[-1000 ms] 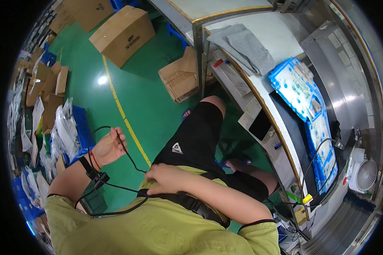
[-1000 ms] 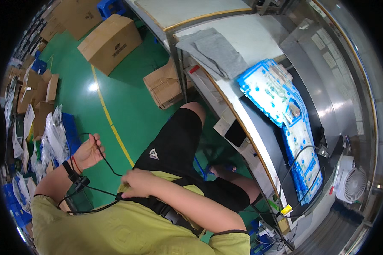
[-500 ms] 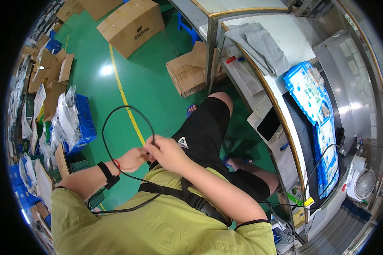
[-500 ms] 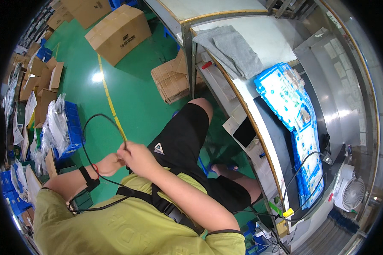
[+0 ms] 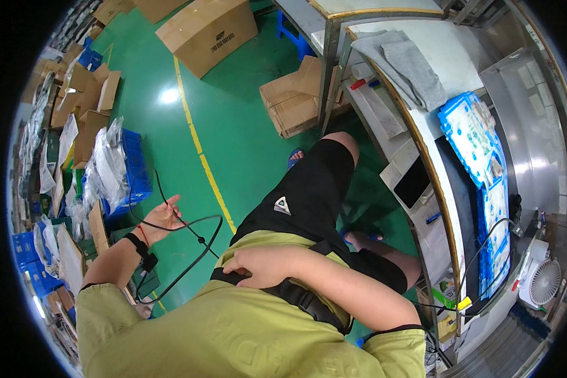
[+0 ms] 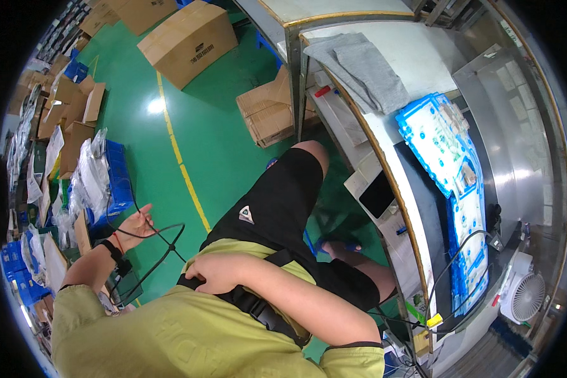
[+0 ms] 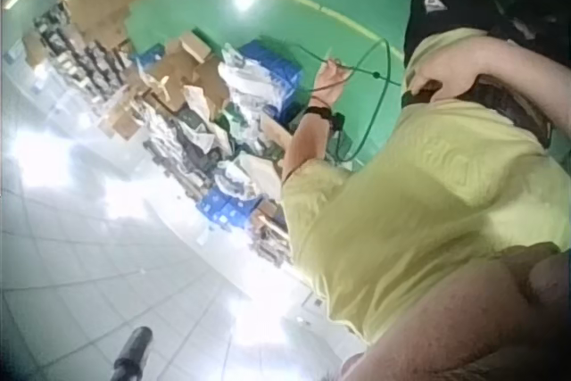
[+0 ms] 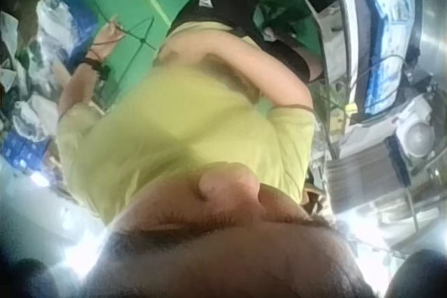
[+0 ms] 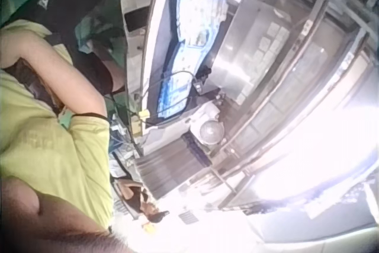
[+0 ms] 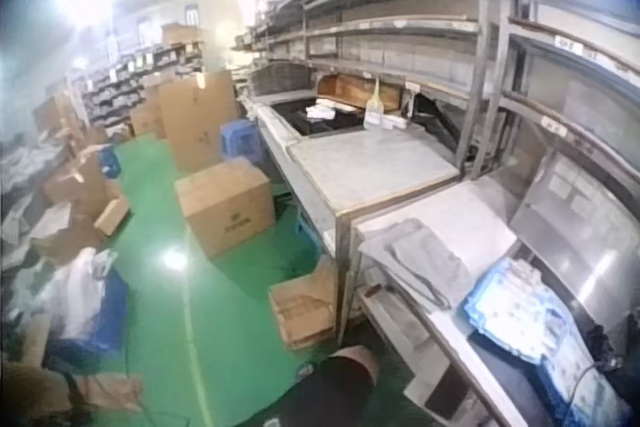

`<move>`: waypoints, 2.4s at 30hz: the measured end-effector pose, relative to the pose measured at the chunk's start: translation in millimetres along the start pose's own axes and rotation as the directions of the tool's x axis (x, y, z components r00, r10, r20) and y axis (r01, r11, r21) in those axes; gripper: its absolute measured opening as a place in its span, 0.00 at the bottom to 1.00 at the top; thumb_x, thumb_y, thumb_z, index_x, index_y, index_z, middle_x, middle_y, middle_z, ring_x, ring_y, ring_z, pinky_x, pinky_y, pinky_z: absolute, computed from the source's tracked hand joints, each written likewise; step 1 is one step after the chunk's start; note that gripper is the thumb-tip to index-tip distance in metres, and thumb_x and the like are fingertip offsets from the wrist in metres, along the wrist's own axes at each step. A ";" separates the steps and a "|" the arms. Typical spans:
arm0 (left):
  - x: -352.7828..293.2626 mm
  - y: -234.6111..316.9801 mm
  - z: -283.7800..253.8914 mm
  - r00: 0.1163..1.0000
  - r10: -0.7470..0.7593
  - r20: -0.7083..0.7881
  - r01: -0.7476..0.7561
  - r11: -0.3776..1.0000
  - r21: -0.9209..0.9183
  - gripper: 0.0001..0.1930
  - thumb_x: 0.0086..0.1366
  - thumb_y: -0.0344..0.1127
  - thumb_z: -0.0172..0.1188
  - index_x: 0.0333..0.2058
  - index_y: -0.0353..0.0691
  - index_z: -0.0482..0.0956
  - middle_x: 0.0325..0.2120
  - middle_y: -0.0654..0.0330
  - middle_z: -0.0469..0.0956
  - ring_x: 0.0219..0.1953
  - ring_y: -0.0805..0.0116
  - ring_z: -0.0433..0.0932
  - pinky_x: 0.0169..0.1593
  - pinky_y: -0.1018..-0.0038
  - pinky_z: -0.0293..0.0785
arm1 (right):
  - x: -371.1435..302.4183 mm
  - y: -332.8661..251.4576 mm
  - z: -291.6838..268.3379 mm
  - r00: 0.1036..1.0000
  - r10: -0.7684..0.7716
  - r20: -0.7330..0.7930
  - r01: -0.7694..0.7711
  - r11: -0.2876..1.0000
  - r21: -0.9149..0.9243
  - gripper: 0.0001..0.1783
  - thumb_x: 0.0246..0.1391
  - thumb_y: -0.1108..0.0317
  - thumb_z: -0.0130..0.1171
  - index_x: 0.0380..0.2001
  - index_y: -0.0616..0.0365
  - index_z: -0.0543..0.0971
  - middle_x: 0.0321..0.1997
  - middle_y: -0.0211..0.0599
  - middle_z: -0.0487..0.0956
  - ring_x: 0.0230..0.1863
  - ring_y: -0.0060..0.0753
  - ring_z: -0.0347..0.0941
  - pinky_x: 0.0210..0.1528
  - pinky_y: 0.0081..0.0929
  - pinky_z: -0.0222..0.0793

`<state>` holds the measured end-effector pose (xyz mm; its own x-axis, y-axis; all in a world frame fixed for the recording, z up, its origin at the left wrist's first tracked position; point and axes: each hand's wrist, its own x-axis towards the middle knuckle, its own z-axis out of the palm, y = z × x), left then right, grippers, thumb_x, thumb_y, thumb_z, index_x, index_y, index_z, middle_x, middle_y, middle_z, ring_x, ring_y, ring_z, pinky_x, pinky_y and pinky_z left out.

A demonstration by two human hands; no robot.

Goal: Assembling components of a light fixture or electronic device by connecting wires and testing with a probe.

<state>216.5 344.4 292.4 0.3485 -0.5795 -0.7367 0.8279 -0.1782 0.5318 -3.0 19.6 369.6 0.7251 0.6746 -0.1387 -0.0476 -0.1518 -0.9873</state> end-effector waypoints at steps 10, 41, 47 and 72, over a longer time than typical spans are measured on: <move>-5.7 29.6 70.2 0.911 -0.114 0.395 0.149 0.987 -0.058 0.08 0.62 0.25 0.59 0.41 0.38 0.81 0.30 0.58 0.74 0.38 0.59 0.79 0.52 0.45 0.75 | 41.7 8.6 18.1 0.912 0.263 -0.316 -0.403 0.723 -0.561 0.11 0.43 0.71 0.60 0.33 0.62 0.80 0.33 0.48 0.82 0.37 0.46 0.80 0.36 0.42 0.76; -23.9 -66.2 152.0 0.947 0.222 0.230 -0.306 0.414 0.858 0.13 0.53 0.32 0.70 0.31 0.38 0.73 0.23 0.64 0.72 0.24 0.76 0.69 0.28 0.77 0.66 | 48.5 1.4 -6.0 0.874 0.189 -0.447 -0.311 0.925 -0.217 0.10 0.35 0.71 0.63 0.25 0.64 0.81 0.26 0.53 0.79 0.31 0.53 0.78 0.36 0.40 0.75; -19.6 -69.3 147.8 0.954 0.265 0.142 -0.279 0.608 0.743 0.11 0.54 0.32 0.69 0.30 0.37 0.73 0.23 0.64 0.74 0.25 0.80 0.70 0.27 0.77 0.66 | 44.5 10.5 -3.2 0.871 0.199 -0.450 -0.232 0.973 -0.018 0.09 0.34 0.73 0.62 0.25 0.64 0.82 0.26 0.51 0.80 0.32 0.49 0.78 0.36 0.37 0.73; -43.3 -37.4 163.4 0.997 -0.066 0.047 0.005 0.626 0.780 0.04 0.57 0.23 0.64 0.31 0.38 0.84 0.25 0.65 0.78 0.27 0.79 0.74 0.31 0.78 0.72 | 43.2 22.4 14.2 0.838 0.122 -0.532 -0.127 0.992 0.028 0.09 0.40 0.76 0.61 0.29 0.61 0.74 0.25 0.47 0.78 0.29 0.47 0.76 0.32 0.38 0.70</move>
<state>98.6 246.1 372.7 0.2721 -0.6033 -0.7497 0.1772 -0.7343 0.6553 17.5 55.6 340.5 0.9672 0.1625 -0.1951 -0.1581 -0.2161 -0.9635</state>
